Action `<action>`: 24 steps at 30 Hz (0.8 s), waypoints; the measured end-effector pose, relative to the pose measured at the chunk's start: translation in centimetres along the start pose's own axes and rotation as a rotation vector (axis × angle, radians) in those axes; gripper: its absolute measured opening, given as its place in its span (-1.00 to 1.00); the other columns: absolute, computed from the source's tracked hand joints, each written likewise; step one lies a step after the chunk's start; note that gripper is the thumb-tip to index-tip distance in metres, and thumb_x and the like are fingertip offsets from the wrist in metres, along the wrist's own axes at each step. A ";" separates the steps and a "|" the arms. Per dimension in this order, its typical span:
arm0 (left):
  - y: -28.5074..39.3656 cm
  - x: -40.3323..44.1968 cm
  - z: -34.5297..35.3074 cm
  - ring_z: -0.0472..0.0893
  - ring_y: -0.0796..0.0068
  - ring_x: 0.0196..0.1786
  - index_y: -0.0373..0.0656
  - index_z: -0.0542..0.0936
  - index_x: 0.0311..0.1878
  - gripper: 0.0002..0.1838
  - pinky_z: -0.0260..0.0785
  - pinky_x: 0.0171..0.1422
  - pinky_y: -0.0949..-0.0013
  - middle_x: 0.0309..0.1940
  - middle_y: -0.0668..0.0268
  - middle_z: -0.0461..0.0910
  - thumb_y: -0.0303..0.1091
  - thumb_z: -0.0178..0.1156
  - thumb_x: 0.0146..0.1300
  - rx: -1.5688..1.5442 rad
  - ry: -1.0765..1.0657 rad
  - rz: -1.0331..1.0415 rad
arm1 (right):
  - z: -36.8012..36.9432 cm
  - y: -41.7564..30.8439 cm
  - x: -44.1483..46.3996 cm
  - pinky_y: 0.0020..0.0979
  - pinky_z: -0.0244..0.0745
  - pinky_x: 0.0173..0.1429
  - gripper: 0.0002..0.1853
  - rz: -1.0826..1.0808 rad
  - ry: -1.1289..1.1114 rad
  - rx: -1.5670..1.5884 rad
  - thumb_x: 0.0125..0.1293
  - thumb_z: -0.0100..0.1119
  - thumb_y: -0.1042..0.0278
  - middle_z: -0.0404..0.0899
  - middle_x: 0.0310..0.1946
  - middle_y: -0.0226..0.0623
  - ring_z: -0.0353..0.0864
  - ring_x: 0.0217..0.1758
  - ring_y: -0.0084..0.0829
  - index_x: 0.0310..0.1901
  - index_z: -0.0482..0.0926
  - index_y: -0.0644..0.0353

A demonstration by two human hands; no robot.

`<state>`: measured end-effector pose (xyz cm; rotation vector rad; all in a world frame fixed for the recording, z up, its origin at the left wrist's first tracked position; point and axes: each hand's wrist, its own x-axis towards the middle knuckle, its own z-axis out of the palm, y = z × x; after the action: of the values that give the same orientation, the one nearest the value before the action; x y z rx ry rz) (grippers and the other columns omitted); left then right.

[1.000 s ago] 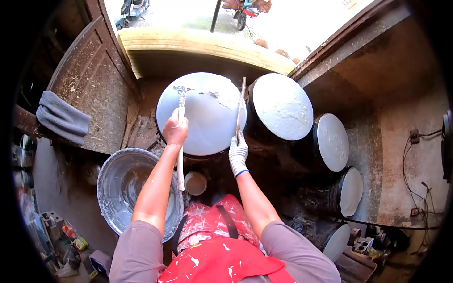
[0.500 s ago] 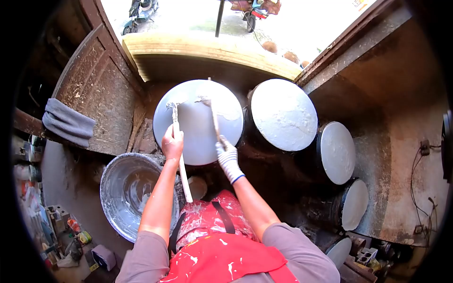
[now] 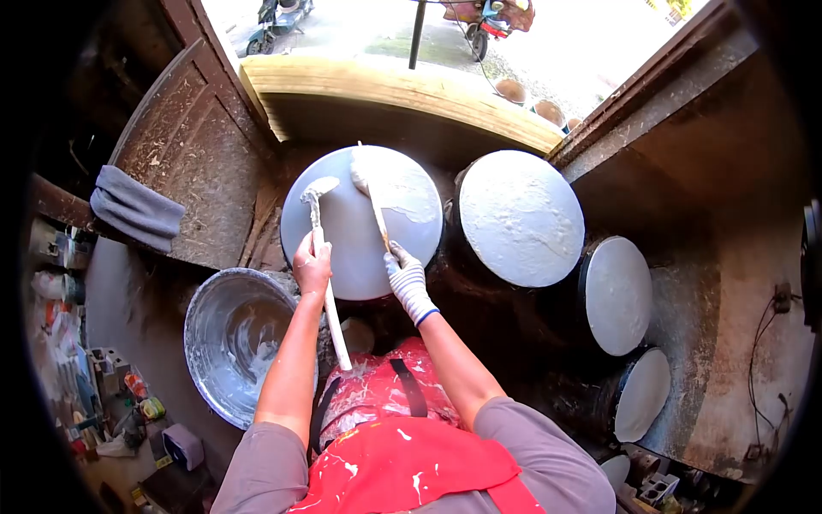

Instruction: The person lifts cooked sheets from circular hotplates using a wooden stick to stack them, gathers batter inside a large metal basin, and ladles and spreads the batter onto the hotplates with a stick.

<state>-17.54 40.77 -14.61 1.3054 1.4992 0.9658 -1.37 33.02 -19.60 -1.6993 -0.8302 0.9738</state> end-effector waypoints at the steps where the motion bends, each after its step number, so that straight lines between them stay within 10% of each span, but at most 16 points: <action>1: 0.2 -0.2 -0.1 0.47 0.53 -0.67 -0.18 0.51 -0.03 -0.66 0.33 -0.55 0.43 -0.57 0.32 0.52 -0.41 0.15 0.06 0.061 0.001 -0.024 | 0.3 -0.1 0.1 -0.46 0.30 0.15 -0.61 -0.025 -0.012 -0.058 0.24 0.04 0.35 0.50 -0.01 -0.06 0.49 0.06 -0.29 0.09 0.41 0.31; 10: -2.2 0.0 -0.3 0.61 0.23 -0.26 -0.12 0.52 -0.04 -0.62 0.39 -0.18 0.29 -0.32 0.16 0.60 -0.32 0.15 0.01 0.288 0.121 0.032 | -6.6 3.0 4.0 -0.41 0.38 0.03 -0.61 -0.176 0.190 -0.111 0.23 0.04 0.28 0.54 -0.10 -0.01 0.56 -0.04 -0.26 0.10 0.43 0.17; 14: -2.3 -0.2 0.1 0.60 0.22 -0.22 -0.13 0.52 -0.03 -0.62 0.39 -0.14 0.28 -0.30 0.15 0.60 -0.33 0.15 0.01 0.214 0.108 -0.042 | -3.7 1.2 3.7 -0.36 0.38 0.02 -0.60 -0.043 -0.111 -0.287 0.21 0.04 0.21 0.56 -0.15 -0.03 0.56 -0.06 -0.18 0.09 0.44 0.09; 24: -2.6 -0.5 -1.1 0.26 0.70 -0.76 -0.32 0.49 -0.12 -0.78 0.17 -0.73 0.57 -0.64 0.45 0.38 -0.40 0.00 0.25 -0.353 0.150 -0.153 | -7.9 -0.1 6.9 -0.36 0.42 -0.03 -0.62 -0.055 -0.021 -0.268 0.24 0.02 0.23 0.55 -0.14 0.00 0.59 -0.12 -0.19 0.07 0.45 0.13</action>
<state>-19.27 39.97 -16.66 0.8710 1.4371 1.1846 8.69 35.81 -19.41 -1.8842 -1.0541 0.8738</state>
